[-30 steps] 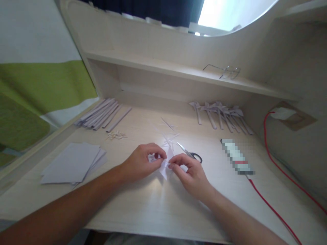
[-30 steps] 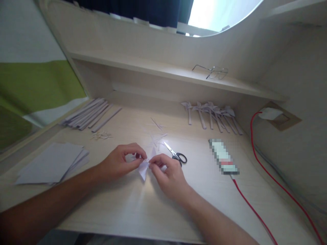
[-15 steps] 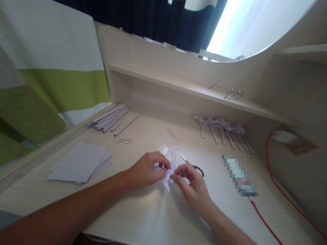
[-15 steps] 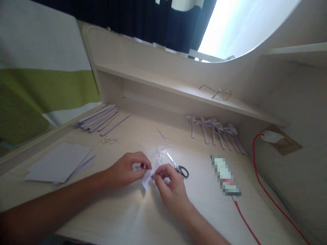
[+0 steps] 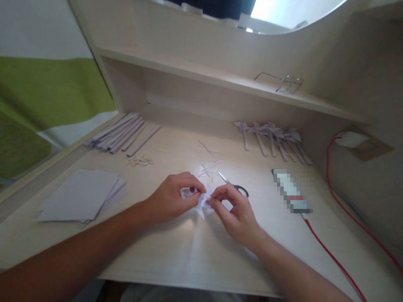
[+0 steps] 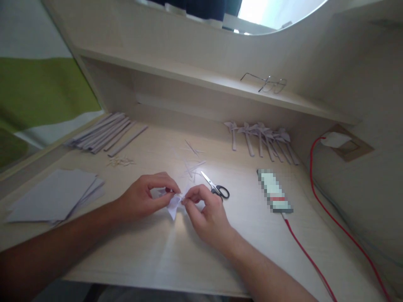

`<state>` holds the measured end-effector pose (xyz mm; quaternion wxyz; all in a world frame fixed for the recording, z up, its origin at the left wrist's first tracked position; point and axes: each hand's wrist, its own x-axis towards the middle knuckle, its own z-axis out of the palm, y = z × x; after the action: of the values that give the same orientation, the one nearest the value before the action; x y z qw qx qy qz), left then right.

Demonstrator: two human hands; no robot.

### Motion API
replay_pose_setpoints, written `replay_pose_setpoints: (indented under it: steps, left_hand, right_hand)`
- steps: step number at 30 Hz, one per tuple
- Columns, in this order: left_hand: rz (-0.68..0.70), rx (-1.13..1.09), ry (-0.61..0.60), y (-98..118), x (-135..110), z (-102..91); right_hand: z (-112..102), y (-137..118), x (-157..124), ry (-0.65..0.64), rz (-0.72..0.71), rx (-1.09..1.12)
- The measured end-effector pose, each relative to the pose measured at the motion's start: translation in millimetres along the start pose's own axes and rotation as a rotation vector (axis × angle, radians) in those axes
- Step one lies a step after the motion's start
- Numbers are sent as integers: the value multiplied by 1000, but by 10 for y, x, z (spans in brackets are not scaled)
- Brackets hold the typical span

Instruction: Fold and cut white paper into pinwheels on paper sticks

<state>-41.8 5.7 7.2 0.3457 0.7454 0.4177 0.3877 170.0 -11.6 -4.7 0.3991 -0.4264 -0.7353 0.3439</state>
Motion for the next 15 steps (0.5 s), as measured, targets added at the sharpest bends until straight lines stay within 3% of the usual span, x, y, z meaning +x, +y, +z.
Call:
replay_pose_setpoints:
  steps: [15]
  left_hand:
    - [17, -19, 23, 14, -39, 4]
  right_hand:
    - [19, -10, -15, 7, 137, 168]
